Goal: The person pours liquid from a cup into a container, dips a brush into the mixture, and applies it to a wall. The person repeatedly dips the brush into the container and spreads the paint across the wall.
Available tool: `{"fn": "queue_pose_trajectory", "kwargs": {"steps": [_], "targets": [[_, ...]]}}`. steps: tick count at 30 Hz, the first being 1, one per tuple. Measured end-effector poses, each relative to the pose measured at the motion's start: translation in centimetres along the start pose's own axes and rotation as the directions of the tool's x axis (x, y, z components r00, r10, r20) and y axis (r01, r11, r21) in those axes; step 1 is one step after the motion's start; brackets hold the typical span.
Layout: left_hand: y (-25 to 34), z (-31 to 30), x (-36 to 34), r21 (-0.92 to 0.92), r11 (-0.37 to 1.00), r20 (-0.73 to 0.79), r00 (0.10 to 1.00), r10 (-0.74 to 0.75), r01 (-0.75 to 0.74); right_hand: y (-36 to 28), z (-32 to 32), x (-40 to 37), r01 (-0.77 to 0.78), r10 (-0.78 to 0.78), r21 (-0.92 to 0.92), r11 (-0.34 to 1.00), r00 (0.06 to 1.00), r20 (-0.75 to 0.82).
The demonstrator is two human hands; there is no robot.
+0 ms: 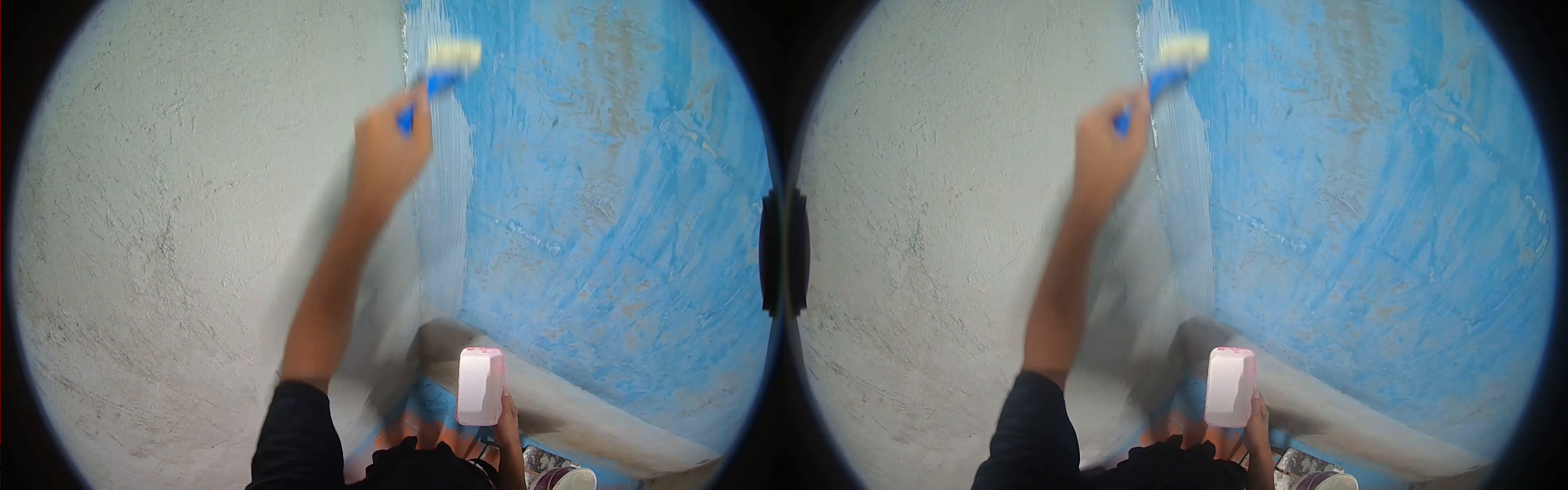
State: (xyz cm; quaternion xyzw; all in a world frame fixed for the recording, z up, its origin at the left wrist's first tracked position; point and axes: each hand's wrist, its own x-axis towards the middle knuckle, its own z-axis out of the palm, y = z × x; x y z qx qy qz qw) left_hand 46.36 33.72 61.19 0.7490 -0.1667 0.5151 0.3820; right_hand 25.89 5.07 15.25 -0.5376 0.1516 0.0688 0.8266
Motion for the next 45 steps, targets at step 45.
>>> {"fn": "queue_pose_trajectory", "kwargs": {"steps": [45], "targets": [[-2.9, -3.8, 4.4, 0.282, 0.95, 0.591, 0.755, -0.282, 0.134, 0.5, 1.6, 0.3, 0.017, -0.012, -0.05, 0.999, 0.994, 0.109]]}}
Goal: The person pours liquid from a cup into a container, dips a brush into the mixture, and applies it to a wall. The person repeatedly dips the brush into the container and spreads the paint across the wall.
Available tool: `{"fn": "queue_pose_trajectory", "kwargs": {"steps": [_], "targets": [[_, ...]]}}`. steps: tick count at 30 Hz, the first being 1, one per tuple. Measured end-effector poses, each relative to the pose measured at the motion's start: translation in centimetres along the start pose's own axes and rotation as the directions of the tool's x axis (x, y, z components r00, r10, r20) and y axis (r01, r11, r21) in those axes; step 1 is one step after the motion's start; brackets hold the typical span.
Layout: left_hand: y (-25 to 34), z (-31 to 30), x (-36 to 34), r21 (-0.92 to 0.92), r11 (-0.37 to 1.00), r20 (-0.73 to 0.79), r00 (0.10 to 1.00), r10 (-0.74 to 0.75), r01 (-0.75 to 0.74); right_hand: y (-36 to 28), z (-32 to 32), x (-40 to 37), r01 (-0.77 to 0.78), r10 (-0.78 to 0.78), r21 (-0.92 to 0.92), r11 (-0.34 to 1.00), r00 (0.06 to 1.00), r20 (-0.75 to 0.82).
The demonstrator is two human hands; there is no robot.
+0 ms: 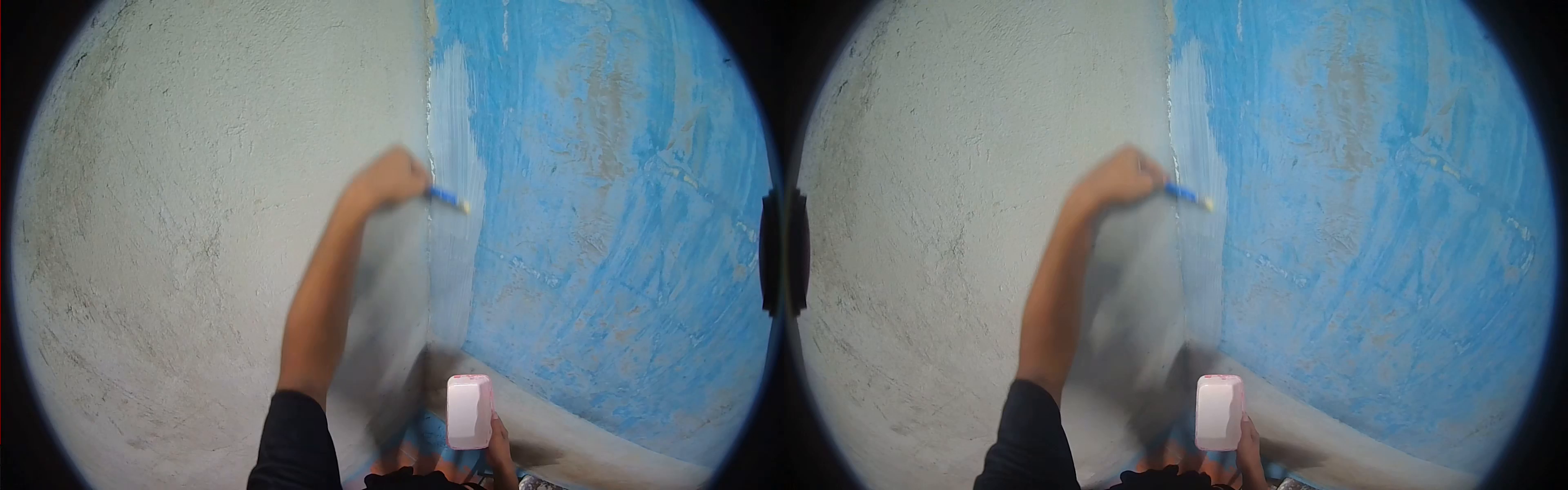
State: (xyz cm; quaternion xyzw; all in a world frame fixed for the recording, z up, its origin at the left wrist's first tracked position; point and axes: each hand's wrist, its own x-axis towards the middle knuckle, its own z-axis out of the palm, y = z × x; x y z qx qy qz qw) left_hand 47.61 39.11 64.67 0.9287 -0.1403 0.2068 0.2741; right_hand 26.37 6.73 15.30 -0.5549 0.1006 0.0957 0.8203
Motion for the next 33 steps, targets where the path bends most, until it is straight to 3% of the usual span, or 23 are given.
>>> {"fn": "queue_pose_trajectory", "kwargs": {"steps": [1, 2, 4, 5, 6, 7, 9, 10, 12, 13, 14, 15, 16, 18, 19, 20, 21, 22, 23, 24, 28, 30, 33], "targets": [[1.9, -2.8, 2.0, 0.043, 0.998, -0.05, 0.997, -0.051, 0.053, -0.2, 0.2, -0.3, -0.001, 0.001, 0.003, 1.0, 1.0, -0.01], [2.4, -5.6, 4.5, 0.049, 0.998, -0.094, 0.995, 0.045, -0.04, -0.4, 0.4, -0.5, -0.003, 0.003, 0.009, 1.0, 1.0, -0.02], [6.1, -11.8, 6.5, 0.12, 0.993, -0.127, 0.991, 0.037, -0.022, -0.1, 0.1, -0.4, -0.02, 0.019, -0.018, 1.0, 0.999, -0.032], [7.3, -13.6, 7.0, 0.034, 0.999, -0.206, 0.978, 0.031, -0.025, 0.1, -0.1, -0.6, -0.031, 0.03, -0.032, 0.999, 0.999, -0.041], [8.2, -15.8, 7.6, 0.077, 0.996, -0.246, 0.967, 0.066, -0.048, 0.1, -0.2, -0.7, -0.036, 0.034, -0.036, 0.999, 0.998, -0.047], [6.7, -17.6, 9.7, 0.161, 0.978, -0.417, 0.889, 0.191, -0.135, 0.0, -0.2, -0.8, -0.039, 0.037, -0.041, 0.998, 0.998, -0.053], [12.7, -17.8, 5.7, -0.123, 0.992, -0.533, 0.84, -0.1, 0.039, 0.2, -0.5, -0.9, -0.03, 0.028, -0.034, 0.999, 0.998, -0.061], [11.7, -17.5, 7.2, -0.111, 0.986, -0.632, 0.774, 0.027, -0.124, 0.5, -0.8, -0.7, -0.018, 0.017, -0.023, 1.0, 0.998, -0.063], [8.0, -16.0, 11.2, -0.021, 0.905, -0.796, 0.555, 0.242, -0.425, 0.4, -0.9, -0.9, -0.013, 0.013, -0.002, 1.0, 0.997, -0.069], [7.2, -13.8, 11.4, 0.07, 0.896, -0.82, 0.486, 0.303, -0.439, -0.3, -0.5, -1.1, -0.019, 0.019, 0.009, 1.0, 0.997, -0.077], [8.1, -11.3, 9.2, -0.111, 0.948, -0.726, 0.675, 0.128, -0.298, -0.8, -0.4, -1.3, -0.023, 0.025, 0.019, 1.0, 0.996, -0.085], [6.7, -7.5, 8.7, -0.163, 0.879, -0.759, 0.626, 0.178, -0.448, -0.8, -0.5, -1.3, -0.014, 0.016, 0.021, 1.0, 0.996, -0.091], [5.7, -3.5, 8.0, -0.149, 0.88, -0.812, 0.564, 0.152, -0.452, -0.8, -0.7, -1.2, -0.004, 0.006, 0.023, 1.0, 0.995, -0.095], [6.3, 1.8, 1.6, -0.272, 0.925, -0.662, 0.749, 0.02, -0.265, -0.5, -0.9, -0.9, -0.004, 0.007, 0.033, 0.999, 0.996, -0.093], [4.8, 5.1, -0.4, -0.251, 0.943, -0.633, 0.774, 0.01, -0.217, -0.5, -1.1, -0.7, -0.012, 0.015, 0.038, 0.999, 0.996, -0.093], [3.8, 9.1, -2.8, -0.256, 0.914, -0.688, 0.724, 0.056, -0.315, -0.5, -1.2, -0.5, -0.015, 0.02, 0.044, 0.999, 0.995, -0.094], [3.5, 12.0, -5.6, -0.271, 0.922, -0.684, 0.729, 0.016, -0.275, -0.6, -1.2, -0.5, -0.01, 0.014, 0.046, 0.999, 0.995, -0.1], [1.0, 16.3, -7.1, -0.235, 0.877, -0.753, 0.649, 0.109, -0.42, -0.6, -1.3, -0.7, -0.007, 0.012, 0.046, 0.999, 0.994, -0.108], [0.0, 19.3, -10.1, -0.266, 0.913, -0.684, 0.728, 0.047, -0.308, -0.7, -1.3, -0.6, 0.0, 0.005, 0.047, 0.999, 0.994, -0.113], [-0.9, 22.3, -12.6, -0.314, 0.894, -0.693, 0.721, 0.014, -0.32, -0.5, -1.6, -0.5, 0.009, -0.006, 0.027, 1.0, 0.994, -0.105], [-6.0, 31.8, -23.3, -0.382, 0.922, -0.345, 0.916, -0.203, 0.06, -0.3, -2.1, -0.8, 0.039, -0.039, -0.003, 0.999, 0.992, -0.117], [-8.3, 35.2, -27.0, -0.373, 0.928, -0.37, 0.918, -0.142, -0.007, -0.8, -2.0, -1.0, 0.048, -0.048, 0.001, 0.999, 0.992, -0.121], [-10.5, 37.0, -29.7, -0.325, 0.923, 0.001, 0.976, -0.216, 0.204, -0.9, -2.2, -1.3, 0.046, -0.047, -0.007, 0.999, 0.992, -0.116]]}}
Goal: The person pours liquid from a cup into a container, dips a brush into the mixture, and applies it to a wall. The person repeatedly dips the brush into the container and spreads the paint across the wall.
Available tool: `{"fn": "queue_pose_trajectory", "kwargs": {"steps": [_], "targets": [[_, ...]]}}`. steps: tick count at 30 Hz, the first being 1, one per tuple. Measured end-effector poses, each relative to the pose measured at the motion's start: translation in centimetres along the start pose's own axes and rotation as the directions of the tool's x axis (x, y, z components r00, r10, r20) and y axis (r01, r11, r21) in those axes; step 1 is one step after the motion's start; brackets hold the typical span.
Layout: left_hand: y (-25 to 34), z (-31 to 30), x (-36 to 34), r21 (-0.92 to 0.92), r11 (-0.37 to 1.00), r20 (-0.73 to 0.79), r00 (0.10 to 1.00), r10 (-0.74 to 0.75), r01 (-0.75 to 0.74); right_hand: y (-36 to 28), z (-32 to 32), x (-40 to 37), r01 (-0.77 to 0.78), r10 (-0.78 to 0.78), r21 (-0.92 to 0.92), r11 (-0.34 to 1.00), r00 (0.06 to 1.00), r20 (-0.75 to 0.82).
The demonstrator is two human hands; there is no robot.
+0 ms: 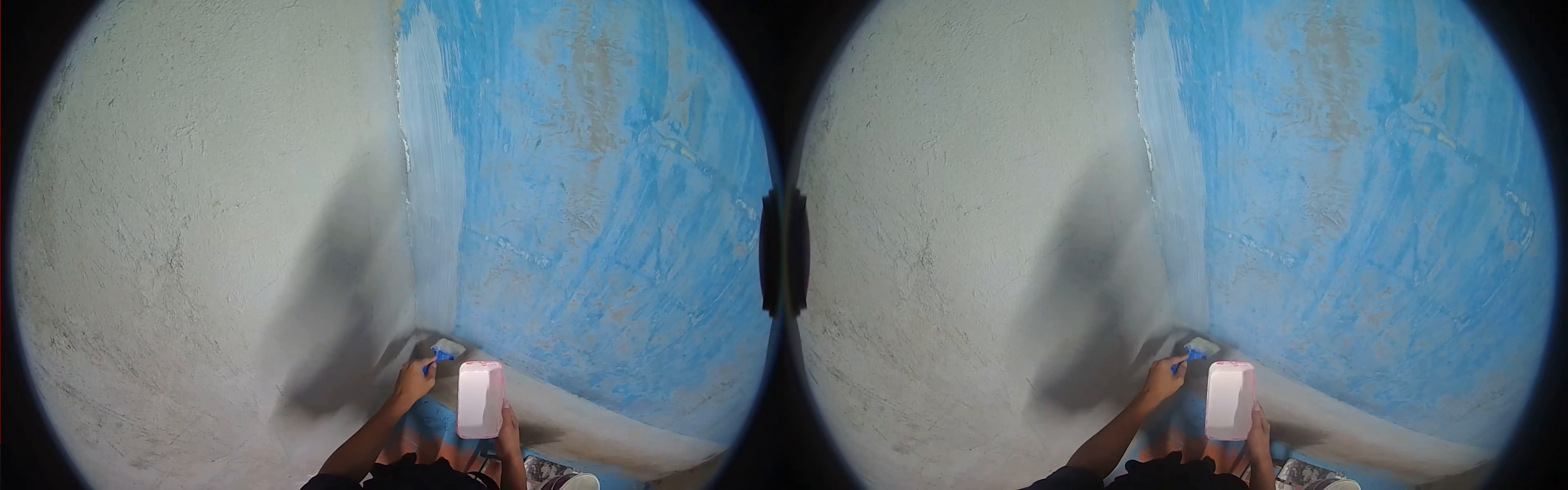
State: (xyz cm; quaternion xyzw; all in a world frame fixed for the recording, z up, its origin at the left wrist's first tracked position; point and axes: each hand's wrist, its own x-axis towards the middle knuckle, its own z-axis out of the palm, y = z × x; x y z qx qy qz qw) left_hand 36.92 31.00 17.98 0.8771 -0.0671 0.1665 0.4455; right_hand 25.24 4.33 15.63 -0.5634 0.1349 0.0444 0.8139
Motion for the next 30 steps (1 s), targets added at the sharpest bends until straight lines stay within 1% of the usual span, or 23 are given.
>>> {"fn": "queue_pose_trajectory", "kwargs": {"steps": [1, 2, 3, 5, 6, 7, 9, 11, 13, 15, 16, 18, 20, 21, 24, 27, 30], "targets": [[0.1, 0.1, 0.7, 0.012, 1.0, -0.015, 1.0, 0.0, 0.0, -0.1, 0.0, 0.0, 0.002, -0.002, -0.008, 1.0, 1.0, -0.007], [2.1, -0.8, 2.7, 0.026, 1.0, -0.028, 1.0, -0.001, 0.002, -0.1, 0.2, -0.1, 0.002, -0.002, -0.015, 1.0, 1.0, -0.014], [4.3, -2.2, 4.7, 0.04, 0.999, -0.038, 0.999, -0.005, 0.006, -0.1, 0.4, -0.3, -0.006, 0.006, -0.003, 1.0, 1.0, -0.005], [10.4, -6.4, 9.3, -0.036, 0.999, -0.088, 0.996, -0.026, 0.023, -0.5, 0.7, -0.5, -0.018, 0.018, 0.018, 1.0, 1.0, 0.006], [13.5, -9.0, 11.1, -0.057, 0.995, -0.128, 0.989, 0.068, -0.076, -0.7, 0.8, -0.6, -0.006, 0.006, 0.012, 1.0, 1.0, -0.003], [16.5, -11.5, 12.4, -0.036, 0.992, -0.168, 0.979, 0.116, -0.123, -0.8, 1.0, -0.8, 0.003, -0.003, 0.004, 1.0, 1.0, -0.01], [20.8, -15.2, 13.8, -0.071, 0.94, -0.352, 0.89, 0.289, -0.333, -1.1, 1.3, -1.0, 0.002, -0.002, 0.002, 1.0, 1.0, -0.011], [23.2, -17.5, 14.5, -0.096, 0.892, -0.454, 0.817, 0.355, -0.441, -1.3, 1.6, -1.1, -0.02, 0.02, 0.018, 1.0, 1.0, -0.01], [24.9, -19.3, 13.3, -0.225, 0.921, -0.33, 0.914, 0.235, -0.318, -2.0, 2.3, -1.4, -0.021, 0.021, -0.028, 0.999, 1.0, -0.01], [24.6, -19.3, 12.0, -0.364, 0.919, -0.175, 0.98, 0.093, -0.152, -2.8, 2.6, -1.6, -0.008, 0.007, -0.047, 0.999, 1.0, -0.007], [23.6, -18.9, 11.0, -0.339, 0.933, -0.1, 0.991, 0.088, -0.117, -3.0, 2.7, -1.6, 0.007, -0.007, -0.038, 0.999, 1.0, -0.004], [21.5, -17.8, 9.2, -0.286, 0.956, 0.046, 0.995, 0.088, -0.071, -2.8, 2.7, -1.5, 0.03, -0.031, -0.034, 0.999, 0.999, -0.012], [20.1, -16.6, 7.5, -0.295, 0.952, 0.166, 0.986, -0.028, 0.077, -2.5, 2.6, -1.1, 0.047, -0.049, -0.048, 0.998, 0.998, -0.034], [19.5, -16.0, 6.8, -0.292, 0.945, 0.223, 0.971, -0.084, 0.148, -3.2, 3.0, -1.2, 0.01, -0.011, -0.033, 0.999, 0.999, -0.039], [19.0, -14.2, 5.6, -0.283, 0.924, 0.324, 0.932, -0.16, 0.257, -4.1, 3.9, -1.4, 0.017, -0.016, 0.013, 1.0, 1.0, -0.025], [17.4, -10.9, 4.7, -0.319, 0.918, 0.266, 0.952, -0.151, 0.235, -2.9, 3.5, -0.9, -0.001, 0.001, -0.001, 1.0, 1.0, -0.02], [16.0, -8.2, 3.8, -0.272, 0.956, 0.258, 0.965, -0.039, 0.112, -2.2, 3.7, -0.6, 0.015, -0.014, 0.041, 0.999, 0.999, -0.036]]}}
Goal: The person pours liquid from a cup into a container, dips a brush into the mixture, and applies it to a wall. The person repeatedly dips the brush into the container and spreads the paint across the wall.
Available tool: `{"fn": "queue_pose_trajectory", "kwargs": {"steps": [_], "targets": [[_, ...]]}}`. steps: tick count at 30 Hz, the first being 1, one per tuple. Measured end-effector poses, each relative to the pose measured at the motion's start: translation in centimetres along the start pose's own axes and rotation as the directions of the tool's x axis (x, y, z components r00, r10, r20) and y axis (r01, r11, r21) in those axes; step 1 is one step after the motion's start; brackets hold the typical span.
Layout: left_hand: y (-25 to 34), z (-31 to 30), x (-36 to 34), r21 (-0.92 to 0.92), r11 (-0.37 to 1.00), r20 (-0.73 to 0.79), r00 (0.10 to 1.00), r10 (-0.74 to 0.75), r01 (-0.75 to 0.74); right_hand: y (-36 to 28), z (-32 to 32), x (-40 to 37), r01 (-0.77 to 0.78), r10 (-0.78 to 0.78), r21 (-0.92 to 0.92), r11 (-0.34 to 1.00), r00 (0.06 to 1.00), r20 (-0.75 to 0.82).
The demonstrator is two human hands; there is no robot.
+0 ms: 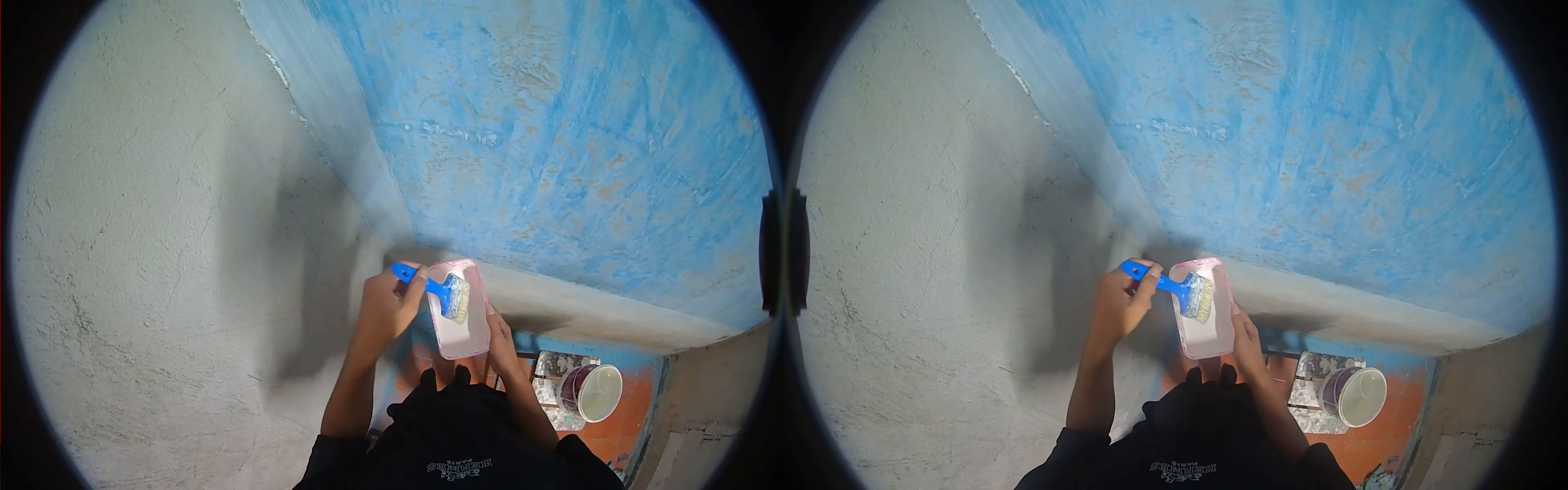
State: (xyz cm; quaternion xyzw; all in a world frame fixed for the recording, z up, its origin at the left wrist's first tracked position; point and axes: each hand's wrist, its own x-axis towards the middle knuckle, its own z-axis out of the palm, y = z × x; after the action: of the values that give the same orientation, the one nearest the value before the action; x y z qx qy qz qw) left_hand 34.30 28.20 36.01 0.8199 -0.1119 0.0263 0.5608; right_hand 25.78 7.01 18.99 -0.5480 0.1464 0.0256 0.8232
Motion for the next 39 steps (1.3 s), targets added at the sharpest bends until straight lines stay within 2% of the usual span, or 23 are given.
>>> {"fn": "queue_pose_trajectory", "kwargs": {"steps": [3, 6, 12, 15, 18, 19, 22, 25, 26, 28, 31, 34, 37, 39], "targets": [[-0.6, 2.3, 0.3, 0.165, 0.977, -0.014, 0.99, 0.141, -0.136, 0.4, 0.0, 0.3, -0.001, 0.001, -0.026, 1.0, 1.0, 0.005], [-2.1, 3.7, 0.7, 0.247, 0.961, 0.018, 0.992, 0.121, -0.122, -0.4, 0.7, 0.1, -0.003, 0.002, -0.038, 0.999, 1.0, -0.024], [-1.9, 4.1, 1.2, 0.284, 0.953, 0.032, 0.994, 0.104, -0.109, -0.4, 0.6, 0.4, 0.007, -0.008, -0.027, 1.0, 0.999, -0.04], [-3.2, 3.5, 1.9, 0.241, 0.952, -0.077, 0.974, 0.214, -0.191, -0.4, 0.5, 0.6, 0.018, -0.018, -0.006, 1.0, 0.998, -0.054], [-2.7, 1.5, 2.3, -0.066, 0.995, -0.104, 0.992, -0.077, 0.071, 0.1, 0.0, 1.3, 0.015, -0.015, 0.001, 1.0, 0.997, -0.074], [-2.3, 0.8, 2.3, -0.178, 0.981, -0.091, 0.991, -0.096, 0.079, 0.0, -0.1, 1.3, 0.029, -0.029, 0.003, 1.0, 0.997, -0.072], [-3.0, -1.0, 2.1, -0.403, 0.88, -0.079, 0.948, -0.307, 0.252, -0.7, 0.1, 1.4, 0.066, -0.065, 0.014, 0.998, 0.995, -0.072], [-7.2, -1.1, 1.2, -0.735, 0.598, 0.015, 0.889, -0.458, 0.32, -1.6, 0.6, 1.6, 0.072, -0.071, 0.023, 0.997, 0.995, -0.07], [-8.9, -1.1, 0.8, -0.792, 0.505, 0.083, 0.88, -0.468, 0.343, -1.8, 0.7, 1.7, 0.071, -0.07, 0.019, 0.997, 0.995, -0.066], [-10.3, -1.1, 0.5, -0.873, 0.3, 0.219, 0.858, -0.464, 0.385, -1.9, 0.8, 1.9, 0.078, -0.077, 0.014, 0.997, 0.995, -0.061], [-9.5, -0.5, 0.0, -0.87, 0.211, 0.266, 0.784, -0.56, 0.446, -1.8, 1.2, 2.3, 0.093, -0.093, 0.013, 0.996, 0.994, -0.052], [-9.6, -0.4, 0.1, -0.883, 0.196, 0.257, 0.79, -0.557, 0.426, -1.9, 1.6, 2.3, 0.09, -0.089, 0.021, 0.996, 0.995, -0.042], [-8.1, -0.7, 0.2, -0.804, 0.493, 0.099, 0.893, -0.439, 0.332, -1.9, 1.9, 2.4, 0.096, -0.095, 0.021, 0.995, 0.995, -0.04], [-5.8, -1.2, 0.7, -0.554, 0.801, 0.004, 0.963, -0.27, 0.227, -2.1, 2.2, 2.3, 0.104, -0.104, 0.01, 0.995, 0.994, -0.04]]}}
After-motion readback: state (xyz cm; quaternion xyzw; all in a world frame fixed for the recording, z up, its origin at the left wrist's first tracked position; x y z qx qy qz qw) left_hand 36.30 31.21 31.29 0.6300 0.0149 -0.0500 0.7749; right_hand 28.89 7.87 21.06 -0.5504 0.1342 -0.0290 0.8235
